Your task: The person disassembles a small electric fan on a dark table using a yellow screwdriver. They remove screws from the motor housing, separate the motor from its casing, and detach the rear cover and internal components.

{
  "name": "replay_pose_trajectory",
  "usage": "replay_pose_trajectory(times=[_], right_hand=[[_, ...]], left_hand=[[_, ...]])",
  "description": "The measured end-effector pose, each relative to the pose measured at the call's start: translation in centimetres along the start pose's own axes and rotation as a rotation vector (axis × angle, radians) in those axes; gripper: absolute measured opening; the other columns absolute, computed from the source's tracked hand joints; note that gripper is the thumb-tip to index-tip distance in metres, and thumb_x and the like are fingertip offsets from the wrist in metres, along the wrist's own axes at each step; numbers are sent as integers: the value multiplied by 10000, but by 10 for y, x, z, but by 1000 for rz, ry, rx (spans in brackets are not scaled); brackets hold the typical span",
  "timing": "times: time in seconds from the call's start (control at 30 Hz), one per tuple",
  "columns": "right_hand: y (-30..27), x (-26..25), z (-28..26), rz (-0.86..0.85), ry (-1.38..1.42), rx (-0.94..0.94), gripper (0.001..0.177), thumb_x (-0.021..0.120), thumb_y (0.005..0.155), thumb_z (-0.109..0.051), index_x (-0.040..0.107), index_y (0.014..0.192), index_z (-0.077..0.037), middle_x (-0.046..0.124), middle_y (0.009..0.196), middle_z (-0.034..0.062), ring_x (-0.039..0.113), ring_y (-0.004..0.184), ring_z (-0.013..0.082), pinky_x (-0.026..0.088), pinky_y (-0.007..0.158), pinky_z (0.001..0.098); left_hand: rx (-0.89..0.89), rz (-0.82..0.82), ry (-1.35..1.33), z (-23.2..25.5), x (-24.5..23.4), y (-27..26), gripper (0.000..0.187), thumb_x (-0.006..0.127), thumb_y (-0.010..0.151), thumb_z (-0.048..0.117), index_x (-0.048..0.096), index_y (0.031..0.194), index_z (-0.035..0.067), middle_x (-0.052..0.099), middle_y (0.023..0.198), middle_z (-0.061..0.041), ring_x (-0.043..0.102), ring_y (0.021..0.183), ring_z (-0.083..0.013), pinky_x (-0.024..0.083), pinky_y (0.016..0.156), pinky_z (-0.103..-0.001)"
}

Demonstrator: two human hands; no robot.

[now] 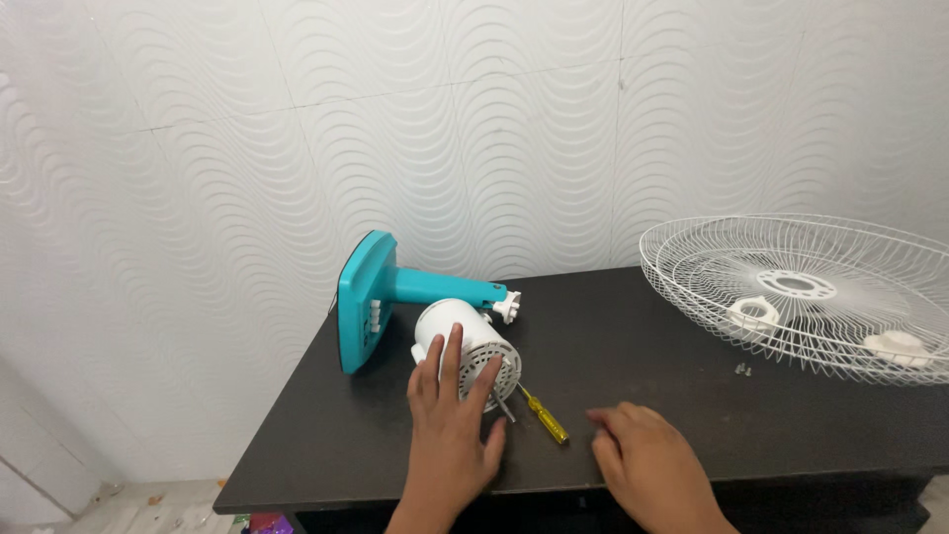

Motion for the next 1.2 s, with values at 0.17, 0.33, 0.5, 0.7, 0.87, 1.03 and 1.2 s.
replay_pose_trajectory(times=[0.17,0.33,0.5,0.7,0.87,1.03,1.2], right_hand=[[21,-1,-51,108,77,-155,575,789,737,-371,688,1226,-88,628,1091,106,687,889,302,553,735,413],[32,19,-48,15,-24,-77,312,721,844,-336,686,1015,-77,657,973,79,692,916,248,563,793,397],[34,19,-39,61,46,57,279,634,921,-337,647,970,-63,705,844,103,719,802,259,579,752,406],[30,13,-36,-29,177,211,314,523,990,-374,567,1084,-79,728,690,114,737,657,280,583,667,430],[27,11,-40,-53,209,120,308,537,977,-381,605,1064,-94,739,679,122,754,650,263,576,689,400],[24,10,-41,45,343,71,296,574,947,-354,618,1038,-75,741,692,116,745,647,272,571,663,418],[22,9,-41,58,344,70,294,614,922,-343,633,1056,-81,748,693,104,739,632,261,560,645,405]], left_hand=[[170,-126,173,-7,13,37,772,901,562,250,648,1287,172,320,1590,-219,259,1465,-453,220,1120,-648],[266,-271,146,-10,32,50,746,907,567,256,664,1259,124,553,1328,-196,466,1260,-404,352,1046,-571],[317,-183,65,-17,27,58,672,882,623,283,661,1199,19,576,1152,-200,523,1111,-389,395,959,-543],[170,106,-107,-24,14,48,560,845,681,259,663,1149,11,571,1157,-177,527,1151,-380,435,1009,-512],[28,334,-196,-35,3,38,489,807,777,195,628,1190,5,664,1288,-196,572,1301,-396,466,1066,-480],[-245,389,-474,-54,6,28,464,747,857,183,598,1251,-9,724,1213,-173,753,1027,-268,591,886,-359],[-298,436,-479,-57,11,17,476,745,869,195,619,1290,14,723,1168,-159,746,1010,-263,594,874,-364]])
Point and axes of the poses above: each hand's wrist, its own y-axis towards the middle knuckle, its own x-axis out of the palm, z = x × y, the point moved 5 cm from there along y, towards the middle knuckle
